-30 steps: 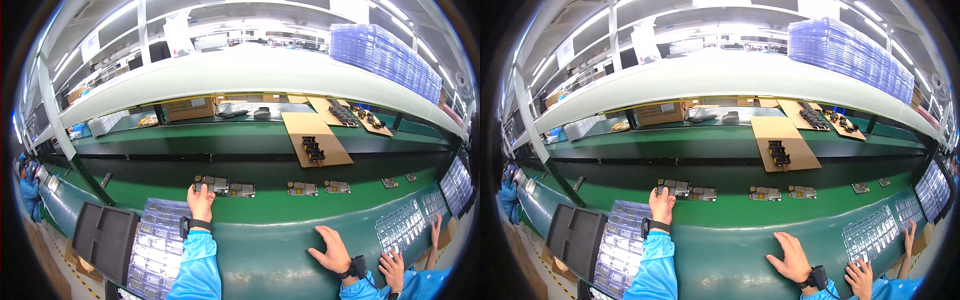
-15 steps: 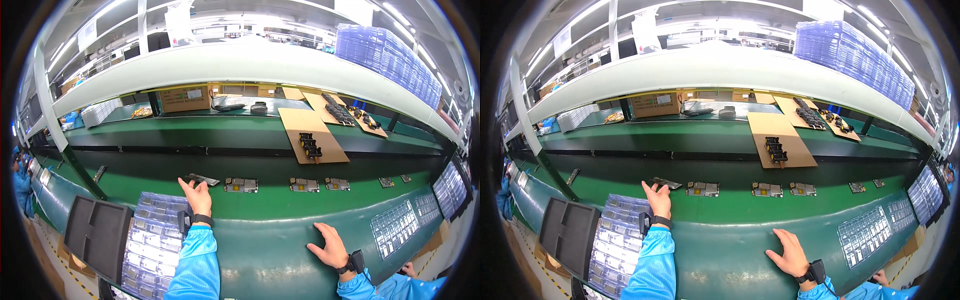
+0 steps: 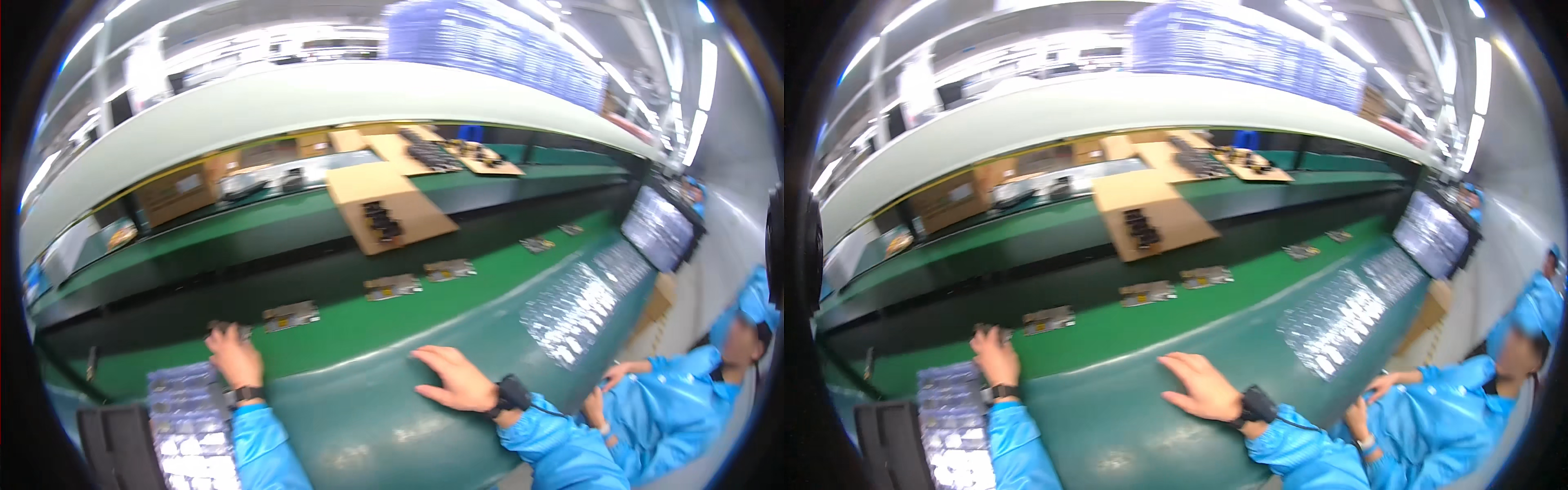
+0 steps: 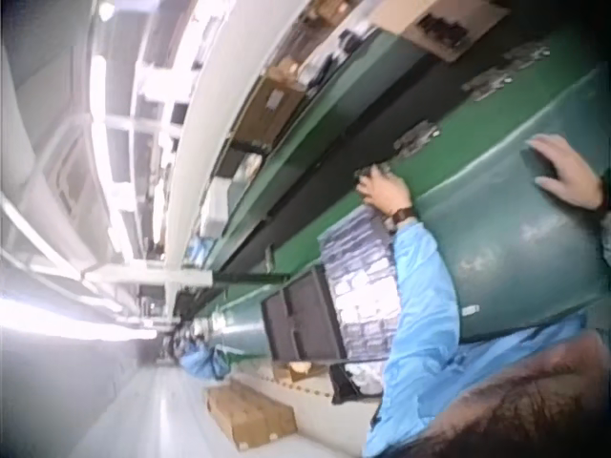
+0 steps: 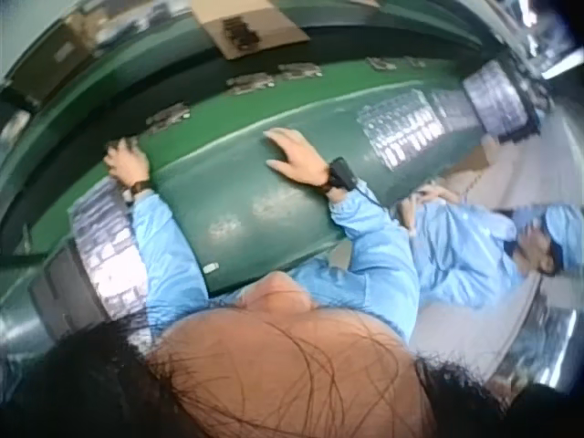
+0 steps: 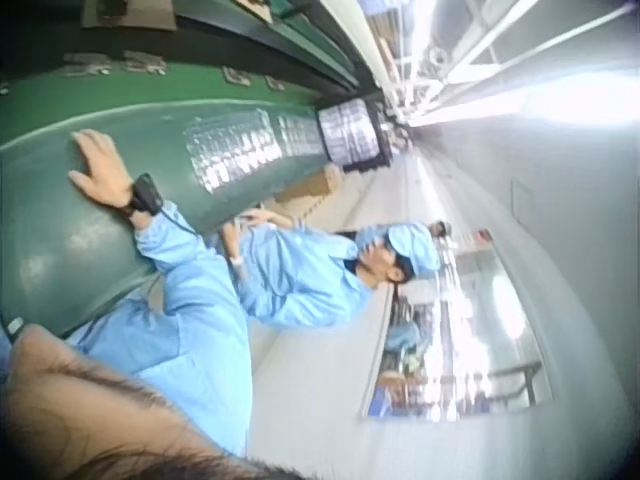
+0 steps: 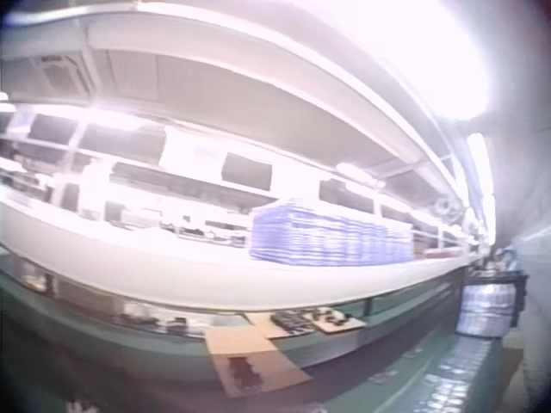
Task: Manually assembling and inspecting circuit boards and electronic components on a factory assembly line.
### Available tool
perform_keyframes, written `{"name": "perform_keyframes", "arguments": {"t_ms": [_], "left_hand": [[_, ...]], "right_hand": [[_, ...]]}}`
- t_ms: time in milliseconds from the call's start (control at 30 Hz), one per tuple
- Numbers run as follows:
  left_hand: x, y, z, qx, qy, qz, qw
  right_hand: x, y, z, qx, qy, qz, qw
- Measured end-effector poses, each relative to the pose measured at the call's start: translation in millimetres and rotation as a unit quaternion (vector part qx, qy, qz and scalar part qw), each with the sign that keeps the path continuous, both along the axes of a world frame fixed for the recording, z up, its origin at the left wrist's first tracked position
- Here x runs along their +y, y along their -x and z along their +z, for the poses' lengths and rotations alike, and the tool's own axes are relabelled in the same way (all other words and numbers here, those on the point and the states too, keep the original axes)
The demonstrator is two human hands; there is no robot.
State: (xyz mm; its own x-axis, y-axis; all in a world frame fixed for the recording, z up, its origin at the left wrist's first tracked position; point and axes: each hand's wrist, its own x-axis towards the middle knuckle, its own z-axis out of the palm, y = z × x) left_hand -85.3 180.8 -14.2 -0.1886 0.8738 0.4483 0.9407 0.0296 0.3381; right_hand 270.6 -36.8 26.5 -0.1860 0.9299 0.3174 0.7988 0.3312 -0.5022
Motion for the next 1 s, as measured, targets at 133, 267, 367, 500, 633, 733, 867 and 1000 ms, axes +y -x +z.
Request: {"name": "perform_keyframes", "arguments": {"t_ms": [133, 267, 367, 500, 633, 733, 867, 1000], "left_hand": [[5.0, 2.4, -9.2, -0.013, 0.01, -0.016, 1.0], [7.4, -7.1, -8.6, -0.03, 0.026, 0.002, 0.999], [6.1, -5.2, -8.3, -0.029, 0.052, 0.017, 0.998], [2.1, -10.8, -6.0, -0.04, 0.033, 0.021, 0.998], [6.2, -8.1, -9.3, -0.024, 0.0, -0.009, 1.0], [15.5, 4.8, -22.0, -0.073, -0.127, -0.074, 0.986], [-4.0, -21.7, 31.8, -0.328, -0.203, -0.198, 0.901], [-44.5, -42.2, 101.5, -0.446, -0.226, -0.306, 0.81]], "right_hand": [[2.3, -3.4, -2.4, 0.011, 0.01, 0.01, 1.0], [-3.9, -9.5, -1.3, 0.01, 0.007, 0.0, 1.0], [-6.3, -9.6, -2.6, 0.018, 0.008, 0.002, 1.0], [-8.0, -10.2, -3.4, 0.015, 0.012, 0.001, 1.0], [-5.9, -9.1, -8.5, 0.012, 0.009, 0.004, 1.0], [-3.5, -6.0, -8.4, 0.013, 0.01, 0.002, 1.0], [-4.8, -8.6, -5.5, 0.009, 0.011, 0.003, 1.0], [-5.7, -11.0, -3.9, -0.001, 0.018, -0.002, 1.0]]}}
